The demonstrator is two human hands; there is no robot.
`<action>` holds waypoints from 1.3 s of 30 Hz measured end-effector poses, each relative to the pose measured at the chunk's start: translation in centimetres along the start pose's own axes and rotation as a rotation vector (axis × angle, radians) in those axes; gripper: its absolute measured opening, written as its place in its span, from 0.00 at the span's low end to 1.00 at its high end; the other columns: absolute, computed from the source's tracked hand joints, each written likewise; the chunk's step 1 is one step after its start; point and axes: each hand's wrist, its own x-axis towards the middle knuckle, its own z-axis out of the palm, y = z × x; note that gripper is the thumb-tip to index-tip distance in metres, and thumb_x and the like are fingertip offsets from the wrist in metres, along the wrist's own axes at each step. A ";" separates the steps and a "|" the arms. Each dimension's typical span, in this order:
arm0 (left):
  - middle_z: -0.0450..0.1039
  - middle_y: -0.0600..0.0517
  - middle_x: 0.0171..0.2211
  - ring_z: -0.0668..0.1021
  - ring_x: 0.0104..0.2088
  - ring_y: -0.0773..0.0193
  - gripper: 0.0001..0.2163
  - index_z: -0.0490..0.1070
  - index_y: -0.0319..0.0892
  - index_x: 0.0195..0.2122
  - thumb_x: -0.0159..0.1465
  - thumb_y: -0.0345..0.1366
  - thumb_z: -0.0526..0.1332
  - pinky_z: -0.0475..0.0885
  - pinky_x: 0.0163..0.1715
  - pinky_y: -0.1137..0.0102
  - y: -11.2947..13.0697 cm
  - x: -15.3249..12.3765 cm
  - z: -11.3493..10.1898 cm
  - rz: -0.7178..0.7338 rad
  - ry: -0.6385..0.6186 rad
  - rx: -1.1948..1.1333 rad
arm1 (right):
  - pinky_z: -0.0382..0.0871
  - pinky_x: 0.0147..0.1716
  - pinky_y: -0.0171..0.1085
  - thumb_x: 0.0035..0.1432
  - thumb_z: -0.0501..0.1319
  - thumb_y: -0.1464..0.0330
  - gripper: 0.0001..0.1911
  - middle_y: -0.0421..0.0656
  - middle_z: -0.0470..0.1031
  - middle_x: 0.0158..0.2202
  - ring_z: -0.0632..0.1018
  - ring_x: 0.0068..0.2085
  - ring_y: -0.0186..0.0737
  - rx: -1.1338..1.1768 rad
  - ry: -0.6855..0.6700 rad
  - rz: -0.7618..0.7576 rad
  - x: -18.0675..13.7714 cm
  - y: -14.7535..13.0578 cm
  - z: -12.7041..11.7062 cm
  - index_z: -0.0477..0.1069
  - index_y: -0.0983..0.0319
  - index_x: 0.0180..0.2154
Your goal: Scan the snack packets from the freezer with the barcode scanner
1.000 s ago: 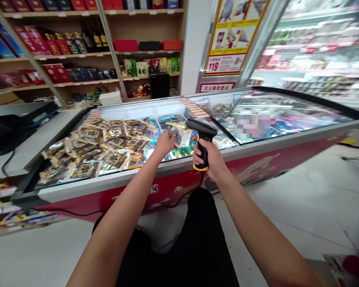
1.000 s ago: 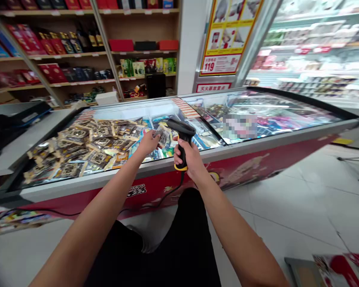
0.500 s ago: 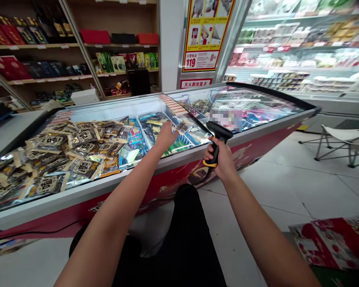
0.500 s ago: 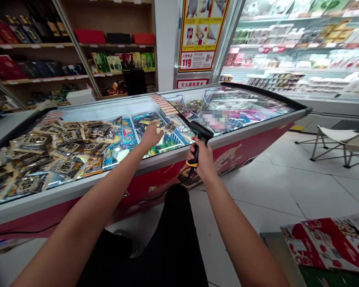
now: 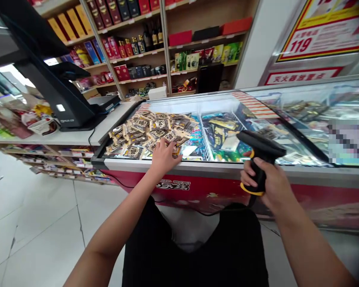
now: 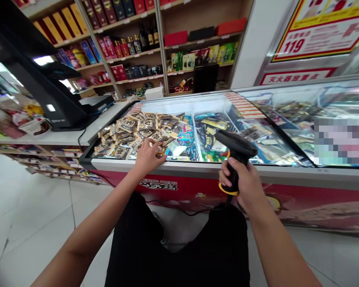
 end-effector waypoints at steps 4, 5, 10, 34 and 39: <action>0.68 0.36 0.60 0.77 0.57 0.40 0.24 0.74 0.45 0.62 0.64 0.35 0.66 0.75 0.54 0.54 -1.1 -0.1 -1.0 -0.012 -0.062 0.049 | 0.53 0.18 0.36 0.58 0.74 0.55 0.17 0.34 0.63 0.23 0.62 0.17 0.31 -0.061 -0.105 -0.001 0.1 2.0 2.5 0.75 0.56 0.43; 0.68 0.35 0.59 0.77 0.58 0.39 0.24 0.73 0.43 0.62 0.64 0.33 0.65 0.75 0.54 0.53 -1.2 0.1 -1.4 -0.014 -0.078 0.072 | 0.53 0.18 0.36 0.58 0.74 0.55 0.17 0.34 0.63 0.23 0.62 0.17 0.31 -0.067 -0.114 -0.002 0.1 2.3 2.9 0.75 0.56 0.43; 0.69 0.33 0.58 0.77 0.57 0.38 0.22 0.68 0.38 0.63 0.68 0.33 0.60 0.75 0.54 0.52 -2.1 0.5 -2.2 -0.002 -0.065 0.139 | 0.53 0.17 0.34 0.57 0.74 0.56 0.19 0.34 0.64 0.23 0.63 0.17 0.30 -0.063 -0.113 0.017 0.4 2.8 3.4 0.76 0.57 0.44; 0.85 0.46 0.48 0.85 0.54 0.49 0.21 0.77 0.44 0.56 0.73 0.49 0.53 0.80 0.55 0.55 -1.0 2.4 -0.4 -0.536 0.084 -1.753 | 0.55 0.19 0.32 0.58 0.75 0.56 0.18 0.33 0.65 0.22 0.63 0.16 0.27 -0.013 -0.199 0.074 1.0 2.9 5.8 0.77 0.60 0.43; 0.83 0.44 0.56 0.83 0.60 0.52 0.22 0.74 0.45 0.62 0.76 0.51 0.54 0.78 0.60 0.58 -0.7 5.3 0.8 -0.443 0.141 -1.817 | 0.56 0.19 0.33 0.60 0.74 0.53 0.21 0.32 0.67 0.23 0.63 0.16 0.27 -0.025 -0.238 0.103 0.5 3.3 7.6 0.74 0.60 0.44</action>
